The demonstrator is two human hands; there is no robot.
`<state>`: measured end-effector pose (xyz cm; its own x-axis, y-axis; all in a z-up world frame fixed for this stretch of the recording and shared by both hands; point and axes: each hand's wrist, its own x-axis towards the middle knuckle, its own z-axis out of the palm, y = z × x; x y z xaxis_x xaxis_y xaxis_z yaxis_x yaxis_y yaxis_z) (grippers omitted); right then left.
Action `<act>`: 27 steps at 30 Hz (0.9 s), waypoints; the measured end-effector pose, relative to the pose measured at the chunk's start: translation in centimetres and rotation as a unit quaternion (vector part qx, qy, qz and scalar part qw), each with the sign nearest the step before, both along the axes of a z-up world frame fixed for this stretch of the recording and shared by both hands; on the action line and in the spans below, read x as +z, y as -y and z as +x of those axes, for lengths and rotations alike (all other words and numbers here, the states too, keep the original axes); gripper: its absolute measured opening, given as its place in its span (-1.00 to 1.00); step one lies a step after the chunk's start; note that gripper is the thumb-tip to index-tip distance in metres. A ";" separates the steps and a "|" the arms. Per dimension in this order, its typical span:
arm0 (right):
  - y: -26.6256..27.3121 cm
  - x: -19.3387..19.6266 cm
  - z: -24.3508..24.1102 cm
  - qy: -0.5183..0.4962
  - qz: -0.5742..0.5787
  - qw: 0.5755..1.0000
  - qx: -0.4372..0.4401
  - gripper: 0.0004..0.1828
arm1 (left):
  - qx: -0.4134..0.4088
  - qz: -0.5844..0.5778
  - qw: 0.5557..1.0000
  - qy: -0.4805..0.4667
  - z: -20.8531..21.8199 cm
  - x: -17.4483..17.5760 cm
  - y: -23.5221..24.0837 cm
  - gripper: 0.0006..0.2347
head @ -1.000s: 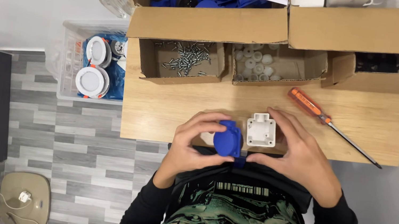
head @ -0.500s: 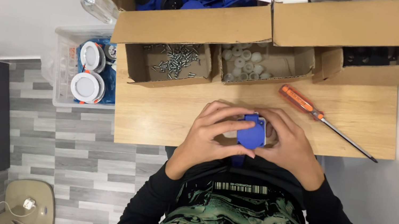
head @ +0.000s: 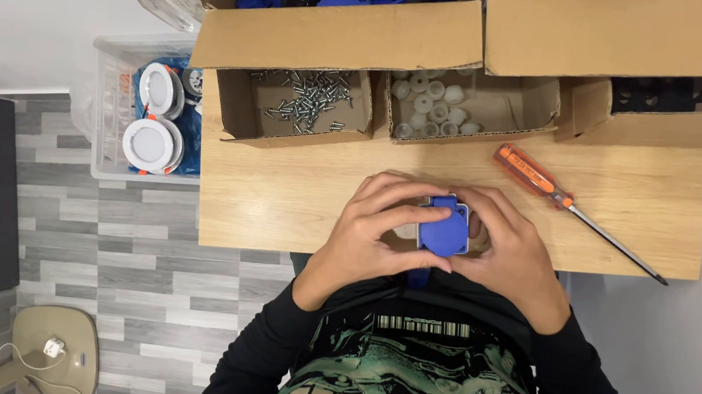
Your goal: The person assembles electrical components by placing a black internal part into a blue housing, inserting screws from a box, and using a screwdriver to secure them.
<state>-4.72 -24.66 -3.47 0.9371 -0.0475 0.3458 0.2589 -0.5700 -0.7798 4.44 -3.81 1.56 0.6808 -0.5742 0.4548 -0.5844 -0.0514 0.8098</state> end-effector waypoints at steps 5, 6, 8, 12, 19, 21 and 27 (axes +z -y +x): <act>0.0 -0.5 0.0 0.006 -0.011 1.000 -0.005 -0.12 | -0.004 -0.017 1.000 0.015 -0.1 -0.1 0.4 -0.51; 0.1 -0.9 -0.2 0.008 -0.017 1.000 -0.006 -0.09 | -0.002 -0.024 1.000 0.013 -0.3 -0.2 0.5 -0.52; 0.0 0.2 0.0 0.008 -0.017 1.000 -0.004 -0.15 | -0.001 -0.023 1.000 0.021 -0.3 -0.4 0.7 -0.58; -0.7 2.3 0.5 0.012 -0.024 1.000 -0.003 -0.19 | 0.000 -0.026 0.999 0.031 -0.4 -0.7 0.7 -0.66; -0.6 2.0 0.4 0.005 -0.042 0.999 -0.006 -0.15 | -0.008 -0.040 0.999 0.018 -0.3 -1.6 1.1 -0.68; -0.6 2.4 0.6 0.010 -0.044 0.999 -0.003 -0.16 | -0.010 -0.037 0.999 0.028 -0.2 -1.5 1.1 -0.70; 1.7 5.5 0.7 -0.127 -0.006 0.987 0.100 -0.19 | -0.022 -0.044 0.999 0.015 -0.5 -1.2 1.0 -0.69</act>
